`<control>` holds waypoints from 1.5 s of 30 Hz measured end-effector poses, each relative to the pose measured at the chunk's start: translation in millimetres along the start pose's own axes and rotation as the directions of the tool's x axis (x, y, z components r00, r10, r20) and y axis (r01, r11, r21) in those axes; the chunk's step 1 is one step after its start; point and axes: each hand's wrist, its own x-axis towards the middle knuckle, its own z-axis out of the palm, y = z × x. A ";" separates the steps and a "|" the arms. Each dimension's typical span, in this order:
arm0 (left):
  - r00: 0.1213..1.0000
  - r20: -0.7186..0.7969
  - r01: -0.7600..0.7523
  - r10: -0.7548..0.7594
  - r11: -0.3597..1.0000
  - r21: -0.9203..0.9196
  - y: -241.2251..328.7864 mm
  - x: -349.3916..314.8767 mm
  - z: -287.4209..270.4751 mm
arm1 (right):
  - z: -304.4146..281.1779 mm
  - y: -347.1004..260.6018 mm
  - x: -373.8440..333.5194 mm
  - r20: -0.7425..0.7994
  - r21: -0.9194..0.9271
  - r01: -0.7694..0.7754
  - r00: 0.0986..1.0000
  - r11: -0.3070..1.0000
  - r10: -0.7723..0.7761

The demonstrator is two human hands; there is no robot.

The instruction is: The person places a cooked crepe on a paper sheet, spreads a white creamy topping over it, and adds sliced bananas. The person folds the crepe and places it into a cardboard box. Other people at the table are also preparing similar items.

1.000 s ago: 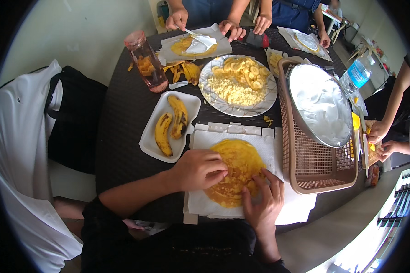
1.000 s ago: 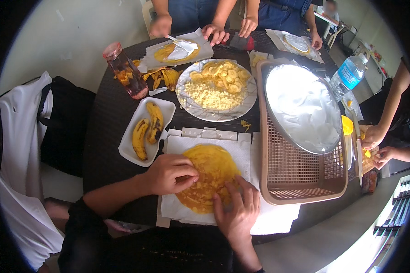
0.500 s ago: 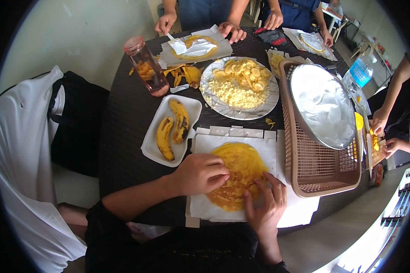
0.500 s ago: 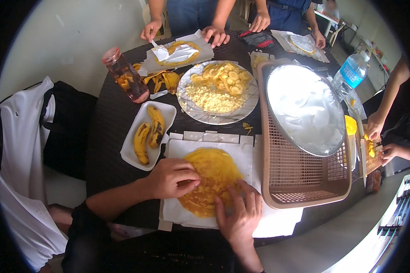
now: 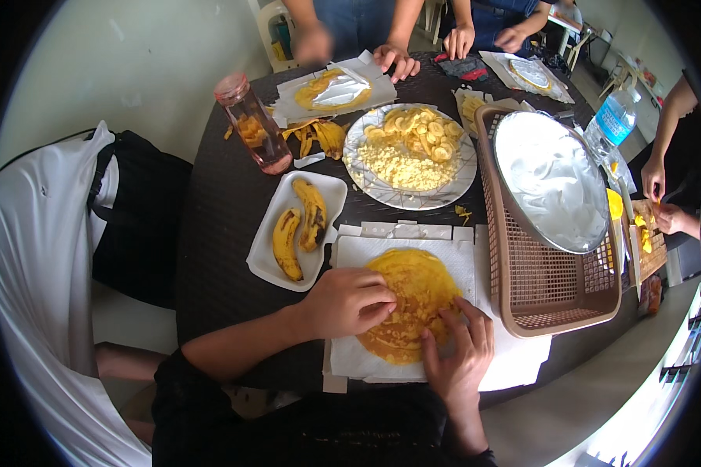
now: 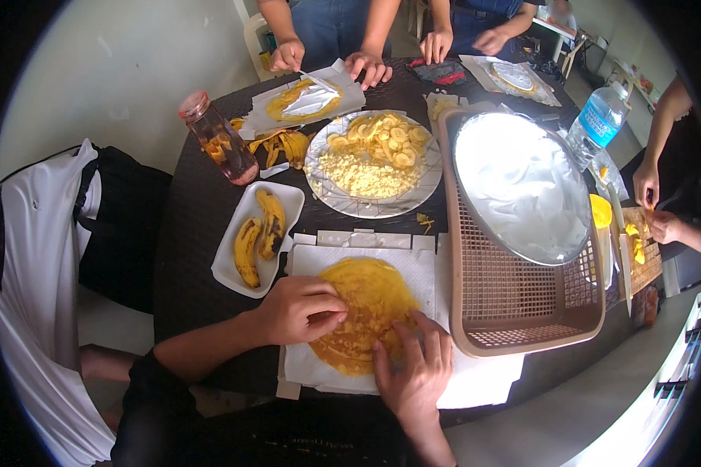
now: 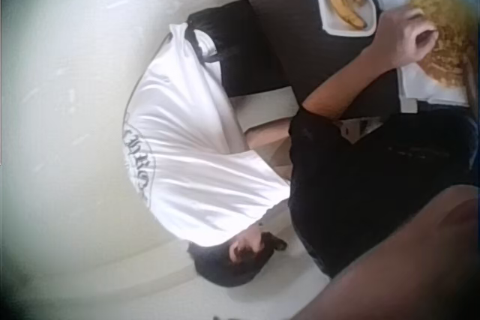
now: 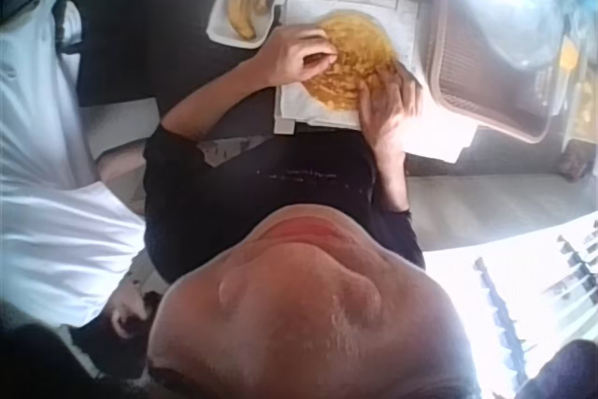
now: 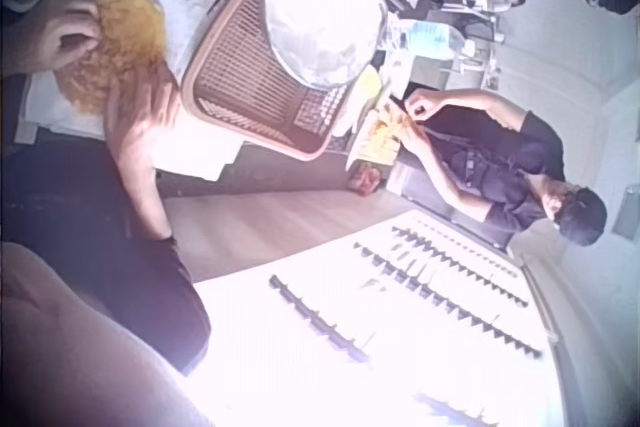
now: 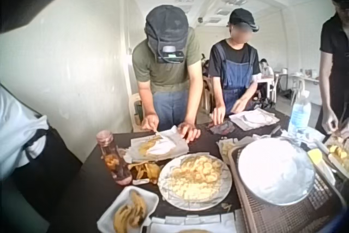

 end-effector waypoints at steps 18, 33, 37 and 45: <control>0.999 0.027 0.019 -0.020 1.000 0.024 1.9 0.2 -0.4 | 3.3 4.7 -3.9 -0.001 -0.011 -0.015 1.000 1.000 0.015; 0.998 0.051 0.044 -0.046 0.998 0.037 2.4 1.8 -1.4 | 2.2 4.9 -3.4 0.003 0.005 -0.035 0.999 0.999 0.035; 0.997 0.054 0.052 -0.053 0.998 0.023 3.0 2.0 -1.9 | 0.7 4.4 -2.6 0.007 0.018 -0.035 0.999 0.999 0.035; 0.997 0.054 0.050 -0.051 0.999 0.020 4.5 3.2 -2.5 | 0.4 4.0 -2.6 -0.001 0.014 -0.031 1.000 0.999 0.031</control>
